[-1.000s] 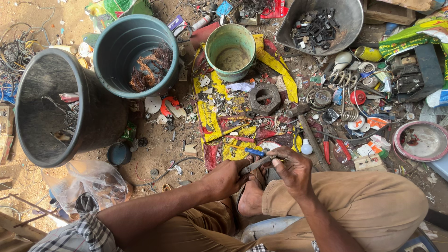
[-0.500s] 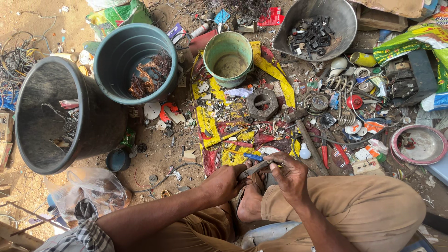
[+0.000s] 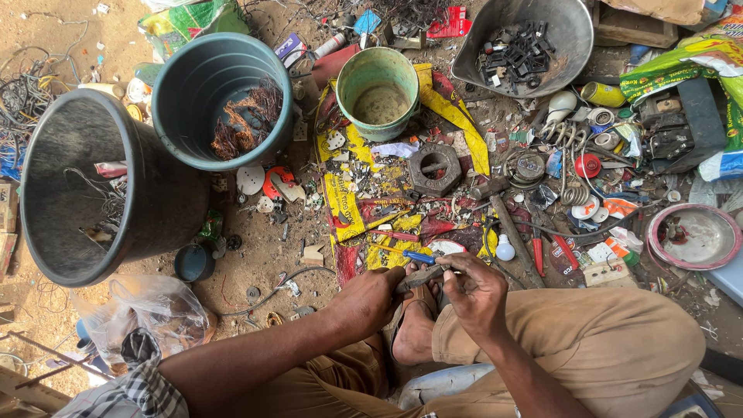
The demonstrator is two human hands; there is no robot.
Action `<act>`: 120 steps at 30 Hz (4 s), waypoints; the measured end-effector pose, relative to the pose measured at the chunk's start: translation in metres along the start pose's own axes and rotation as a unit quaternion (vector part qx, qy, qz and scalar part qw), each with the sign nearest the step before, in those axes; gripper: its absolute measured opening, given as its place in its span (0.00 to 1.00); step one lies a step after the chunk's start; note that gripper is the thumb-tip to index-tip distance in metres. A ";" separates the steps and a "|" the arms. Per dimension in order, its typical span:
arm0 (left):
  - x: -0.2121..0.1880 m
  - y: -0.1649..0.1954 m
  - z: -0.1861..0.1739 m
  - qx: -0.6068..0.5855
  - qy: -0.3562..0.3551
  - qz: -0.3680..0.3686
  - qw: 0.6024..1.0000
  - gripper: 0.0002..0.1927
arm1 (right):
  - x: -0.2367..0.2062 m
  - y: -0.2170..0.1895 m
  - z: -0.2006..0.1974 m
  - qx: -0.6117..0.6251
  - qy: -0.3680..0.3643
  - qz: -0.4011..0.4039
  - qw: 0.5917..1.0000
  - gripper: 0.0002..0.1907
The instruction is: The person uses pliers and a screwdriver to strip wires and manipulate components of disassembled electronic devices on the floor.
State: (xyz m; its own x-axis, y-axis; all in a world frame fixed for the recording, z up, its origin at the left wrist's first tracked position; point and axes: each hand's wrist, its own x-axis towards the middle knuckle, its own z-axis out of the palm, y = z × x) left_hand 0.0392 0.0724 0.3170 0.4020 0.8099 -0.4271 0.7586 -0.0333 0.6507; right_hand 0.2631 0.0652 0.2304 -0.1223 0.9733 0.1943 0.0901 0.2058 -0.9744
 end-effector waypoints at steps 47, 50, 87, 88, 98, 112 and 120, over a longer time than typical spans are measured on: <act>0.001 -0.019 0.010 0.078 -0.067 -0.042 0.994 0.11 | -0.003 0.019 0.013 -0.067 -0.124 0.024 0.990 0.22; 0.000 -0.024 0.012 0.092 -0.050 -0.019 0.994 0.11 | -0.004 0.015 0.017 -0.049 -0.101 0.013 0.994 0.21; 0.009 -0.032 0.007 0.059 -0.021 0.023 0.998 0.15 | -0.012 0.035 0.012 0.091 -0.163 0.189 0.964 0.20; 0.009 -0.032 0.007 0.068 -0.015 0.027 0.997 0.15 | -0.011 0.034 0.012 0.076 -0.163 0.191 0.965 0.20; 0.002 -0.020 0.009 0.201 0.010 0.034 0.979 0.14 | -0.009 0.028 0.015 0.089 -0.056 0.168 0.980 0.14; 0.009 -0.042 0.015 0.110 0.013 0.022 0.994 0.13 | -0.002 0.036 0.010 0.174 -0.065 0.158 0.970 0.12; 0.021 -0.066 0.021 0.054 0.019 -0.027 0.998 0.13 | 0.000 0.038 0.009 0.248 -0.068 0.190 0.947 0.13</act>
State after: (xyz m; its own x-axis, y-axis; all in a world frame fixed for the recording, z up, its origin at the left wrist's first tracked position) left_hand 0.0080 0.0792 0.2518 0.3412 0.8342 -0.4332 0.8296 -0.0506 0.5561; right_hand 0.2576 0.0726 0.1923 -0.3027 0.9387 -0.1647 -0.3191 -0.2627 -0.9106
